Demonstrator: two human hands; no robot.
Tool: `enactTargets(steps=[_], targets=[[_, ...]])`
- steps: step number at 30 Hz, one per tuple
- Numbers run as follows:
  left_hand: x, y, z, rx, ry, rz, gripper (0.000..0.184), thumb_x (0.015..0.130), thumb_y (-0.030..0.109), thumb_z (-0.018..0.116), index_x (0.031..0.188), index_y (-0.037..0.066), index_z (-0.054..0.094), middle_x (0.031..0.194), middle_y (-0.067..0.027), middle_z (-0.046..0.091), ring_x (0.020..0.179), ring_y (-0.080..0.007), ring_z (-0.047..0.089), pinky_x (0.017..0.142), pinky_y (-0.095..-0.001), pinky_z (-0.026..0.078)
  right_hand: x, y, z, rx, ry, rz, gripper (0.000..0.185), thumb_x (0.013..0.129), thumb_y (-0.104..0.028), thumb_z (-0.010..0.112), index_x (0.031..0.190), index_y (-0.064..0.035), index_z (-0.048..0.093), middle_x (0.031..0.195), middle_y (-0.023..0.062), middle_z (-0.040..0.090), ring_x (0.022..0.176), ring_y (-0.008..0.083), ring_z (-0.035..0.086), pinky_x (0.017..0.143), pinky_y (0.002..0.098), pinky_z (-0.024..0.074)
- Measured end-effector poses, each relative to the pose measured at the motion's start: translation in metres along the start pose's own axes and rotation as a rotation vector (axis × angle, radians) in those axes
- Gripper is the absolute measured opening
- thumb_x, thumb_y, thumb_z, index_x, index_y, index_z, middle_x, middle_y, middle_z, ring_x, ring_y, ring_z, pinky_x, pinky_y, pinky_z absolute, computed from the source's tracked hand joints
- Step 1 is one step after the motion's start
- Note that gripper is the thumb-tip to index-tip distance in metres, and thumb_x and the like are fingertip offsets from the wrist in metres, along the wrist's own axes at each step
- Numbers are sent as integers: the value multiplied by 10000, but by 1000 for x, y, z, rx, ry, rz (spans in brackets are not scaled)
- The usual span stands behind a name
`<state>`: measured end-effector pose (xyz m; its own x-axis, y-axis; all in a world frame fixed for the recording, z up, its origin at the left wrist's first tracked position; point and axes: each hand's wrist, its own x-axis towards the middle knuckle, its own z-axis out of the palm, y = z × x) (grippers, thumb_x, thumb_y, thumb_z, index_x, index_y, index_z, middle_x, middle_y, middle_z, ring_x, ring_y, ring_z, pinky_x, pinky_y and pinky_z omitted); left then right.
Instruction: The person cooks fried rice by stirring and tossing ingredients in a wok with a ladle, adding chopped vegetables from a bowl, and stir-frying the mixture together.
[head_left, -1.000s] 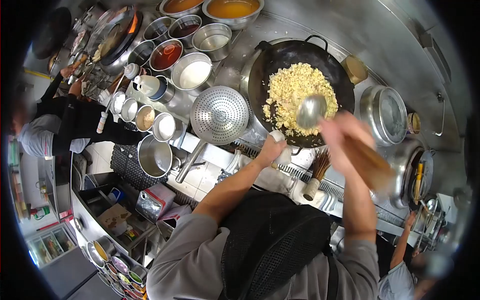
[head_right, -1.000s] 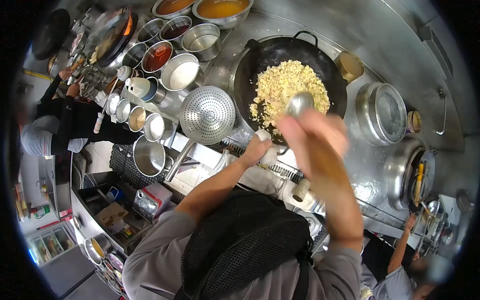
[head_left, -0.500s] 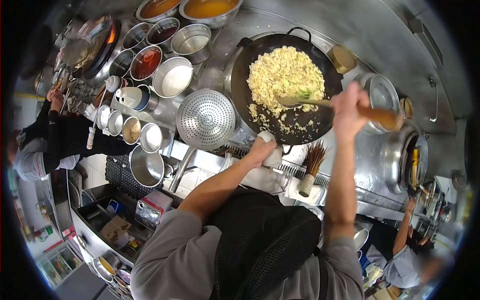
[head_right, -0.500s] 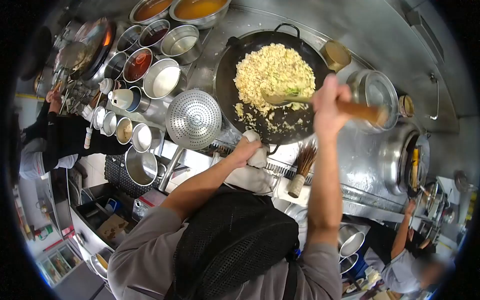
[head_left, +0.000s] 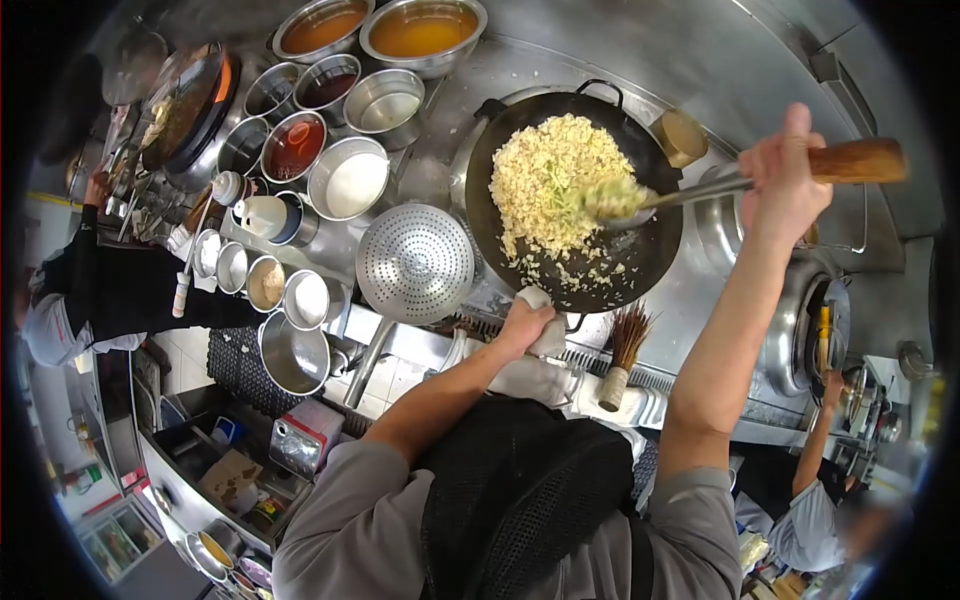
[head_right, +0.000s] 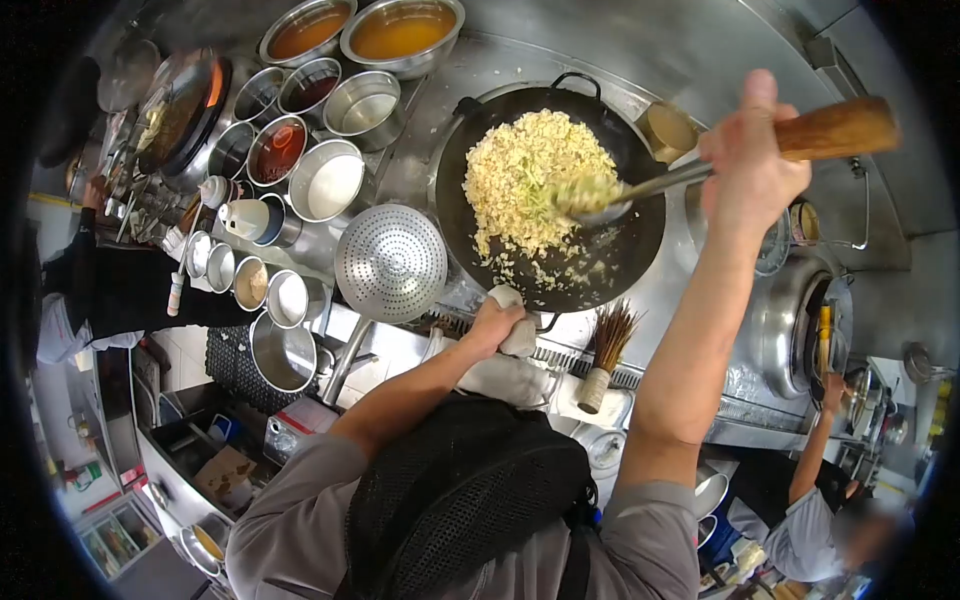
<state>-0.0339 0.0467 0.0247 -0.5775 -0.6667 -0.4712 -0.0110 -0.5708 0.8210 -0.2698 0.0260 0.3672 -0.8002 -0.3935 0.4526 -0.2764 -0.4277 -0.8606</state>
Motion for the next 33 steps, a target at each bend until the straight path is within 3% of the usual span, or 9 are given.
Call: enactTargets(steps=[4, 8, 11, 15, 18, 24, 28, 30, 33], targets=[[-2, -8, 2, 124, 28, -22, 157, 815, 61, 633, 946, -25, 646, 840, -93, 658, 727, -194, 639, 650, -360, 514, -24, 114, 17, -147, -26, 194, 282, 920, -207, 736, 746, -108, 537, 547, -15, 461, 412, 117, 417, 418, 297, 366], [3, -7, 1, 182, 48, -8, 178, 790, 67, 637, 946, -20, 642, 841, -85, 658, 786, -200, 640, 714, -355, 517, -8, 71, 56, -310, -164, 323, 348, 914, -237, 756, 706, -117, 505, 548, -32, 445, 407, 97, 380, 415, 285, 325], [4, -18, -1, 164, 68, 115, 166, 782, 58, 629, 922, -31, 634, 828, -97, 666, 747, -207, 646, 694, -361, 521, 17, 23, 58, -157, -111, 43, 360, 908, -262, 764, 710, -123, 497, 557, -33, 448, 448, 88, 388, 460, 275, 314], [1, -14, 2, 190, 122, 22, 167, 784, 79, 635, 900, -41, 641, 826, -109, 673, 746, -212, 654, 706, -373, 524, -11, 132, 50, -213, -86, 191, 254, 921, -202, 732, 773, -100, 554, 543, -3, 480, 409, 119, 451, 423, 292, 389], [-5, 3, 2, 309, 117, 77, 201, 785, 104, 648, 906, -56, 648, 835, -131, 684, 743, -228, 658, 710, -379, 524, -4, 106, 75, -486, -352, 273, 345, 892, -319, 770, 748, -103, 541, 547, -11, 494, 414, 107, 458, 402, 285, 349], [1, -24, -3, 357, 178, 57, 258, 806, 131, 655, 983, -56, 640, 900, -152, 684, 837, -236, 661, 739, -382, 525, 20, 55, 72, -109, -131, -12, 306, 904, -253, 754, 725, -92, 565, 544, -23, 491, 448, 73, 428, 441, 277, 342], [1, 8, 3, 283, 38, 29, 204, 818, 94, 624, 974, -37, 633, 898, -123, 670, 815, -205, 646, 716, -364, 522, -19, 119, 83, -419, -363, 180, 303, 919, -238, 733, 712, -82, 578, 524, -19, 504, 430, 92, 461, 427, 274, 373], [8, -22, -6, 247, 13, -35, 191, 823, 83, 614, 975, -30, 637, 888, -103, 666, 802, -188, 638, 708, -351, 516, -8, 102, 91, -591, -533, 314, 367, 898, -340, 726, 830, 17, 677, 656, -8, 610, 607, 88, 511, 577, 323, 448], [18, -39, -9, 288, 58, 81, 176, 821, 64, 609, 969, -27, 636, 879, -87, 659, 781, -175, 631, 694, -336, 513, -13, 43, 110, -304, -401, 67, 321, 918, -255, 738, 694, -96, 572, 521, -37, 488, 435, 70, 440, 424, 269, 347]])
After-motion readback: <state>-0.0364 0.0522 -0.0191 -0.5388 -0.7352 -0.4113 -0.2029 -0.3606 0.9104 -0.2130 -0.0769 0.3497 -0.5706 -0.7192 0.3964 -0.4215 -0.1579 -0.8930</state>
